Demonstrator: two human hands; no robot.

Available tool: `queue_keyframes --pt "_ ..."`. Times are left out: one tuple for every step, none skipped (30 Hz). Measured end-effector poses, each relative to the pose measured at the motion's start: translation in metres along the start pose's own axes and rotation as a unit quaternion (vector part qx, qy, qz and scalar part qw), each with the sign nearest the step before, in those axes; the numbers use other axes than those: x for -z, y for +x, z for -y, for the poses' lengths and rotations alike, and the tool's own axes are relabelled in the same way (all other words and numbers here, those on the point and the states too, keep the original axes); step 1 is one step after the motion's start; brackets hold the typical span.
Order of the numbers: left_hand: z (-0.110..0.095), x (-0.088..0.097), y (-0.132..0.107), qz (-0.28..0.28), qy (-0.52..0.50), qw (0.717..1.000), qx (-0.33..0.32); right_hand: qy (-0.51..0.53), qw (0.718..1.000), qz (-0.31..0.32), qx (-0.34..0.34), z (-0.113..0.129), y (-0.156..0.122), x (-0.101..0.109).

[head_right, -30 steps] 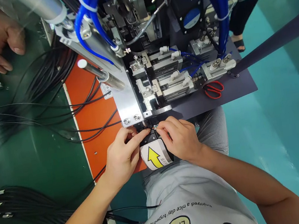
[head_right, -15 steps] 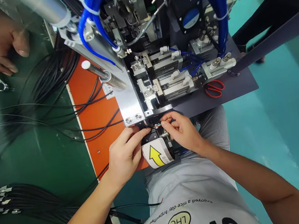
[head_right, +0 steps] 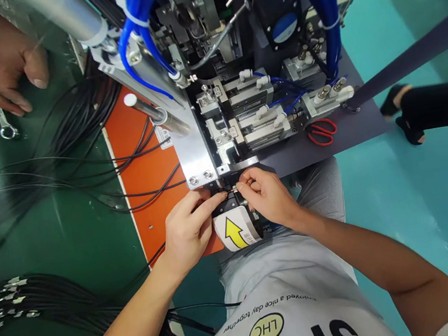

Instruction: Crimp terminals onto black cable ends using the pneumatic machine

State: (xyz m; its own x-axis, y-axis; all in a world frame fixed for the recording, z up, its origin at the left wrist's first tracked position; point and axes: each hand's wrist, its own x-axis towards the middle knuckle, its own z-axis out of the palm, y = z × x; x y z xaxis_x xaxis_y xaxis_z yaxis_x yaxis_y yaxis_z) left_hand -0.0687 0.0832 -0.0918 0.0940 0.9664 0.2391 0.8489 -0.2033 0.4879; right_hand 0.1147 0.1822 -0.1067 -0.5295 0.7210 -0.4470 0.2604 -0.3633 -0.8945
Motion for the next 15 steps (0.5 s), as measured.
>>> queue_keyframes --pt "0.0 0.0 0.0 0.002 0.003 1.0 -0.001 0.001 1.0 -0.005 0.0 -0.001 0.0 0.0" --pt "0.0 0.0 0.0 0.003 0.008 1.0 -0.002 0.008 1.0 -0.003 -0.004 -0.001 0.0 0.0" --pt "0.0 0.0 0.0 0.005 0.013 1.0 -0.003 0.018 1.0 0.005 -0.011 -0.001 0.0 0.0" --pt "-0.001 0.0 0.0 0.005 0.019 1.0 -0.004 0.028 0.999 0.017 -0.018 -0.001 -0.001 0.001" --pt "-0.002 0.001 0.0 0.006 0.028 1.0 -0.005 0.036 0.999 0.032 -0.023 0.0 -0.001 0.002" --pt "-0.004 0.001 0.0 0.004 0.042 0.999 -0.004 0.041 0.998 0.044 -0.025 0.0 -0.001 0.004" --pt "-0.006 0.002 0.0 0.002 0.061 0.998 -0.002 0.045 0.997 0.053 -0.024 -0.001 -0.001 0.005" --pt "-0.009 0.003 -0.001 0.003 0.084 0.996 0.0 0.046 0.997 0.06 -0.021 -0.001 -0.002 0.006" --pt "-0.011 0.003 -0.001 0.006 0.105 0.994 0.002 0.042 0.997 0.062 -0.016 -0.002 -0.002 0.007" --pt "-0.014 0.004 -0.002 0.012 0.117 0.993 0.004 0.029 0.998 0.059 -0.008 -0.004 -0.002 0.008" --pt "-0.015 0.004 -0.003 0.019 0.117 0.993 0.008 0.009 0.999 0.053 0.003 -0.005 -0.001 0.009" --pt "-0.016 0.003 -0.003 0.026 0.102 0.994 0.012 -0.014 0.999 0.048 0.015 -0.007 -0.001 0.009" --pt "-0.017 0.003 -0.004 0.031 0.077 0.996 0.018 -0.033 0.998 0.047 0.025 -0.009 0.0 0.01" --pt "-0.016 0.002 -0.004 0.033 0.05 0.998 0.026 -0.04 0.997 0.05 0.031 -0.01 0.001 0.011" --pt "-0.015 0.002 -0.004 0.032 0.027 0.999 0.033 -0.035 0.997 0.056 0.032 -0.012 0.002 0.012"
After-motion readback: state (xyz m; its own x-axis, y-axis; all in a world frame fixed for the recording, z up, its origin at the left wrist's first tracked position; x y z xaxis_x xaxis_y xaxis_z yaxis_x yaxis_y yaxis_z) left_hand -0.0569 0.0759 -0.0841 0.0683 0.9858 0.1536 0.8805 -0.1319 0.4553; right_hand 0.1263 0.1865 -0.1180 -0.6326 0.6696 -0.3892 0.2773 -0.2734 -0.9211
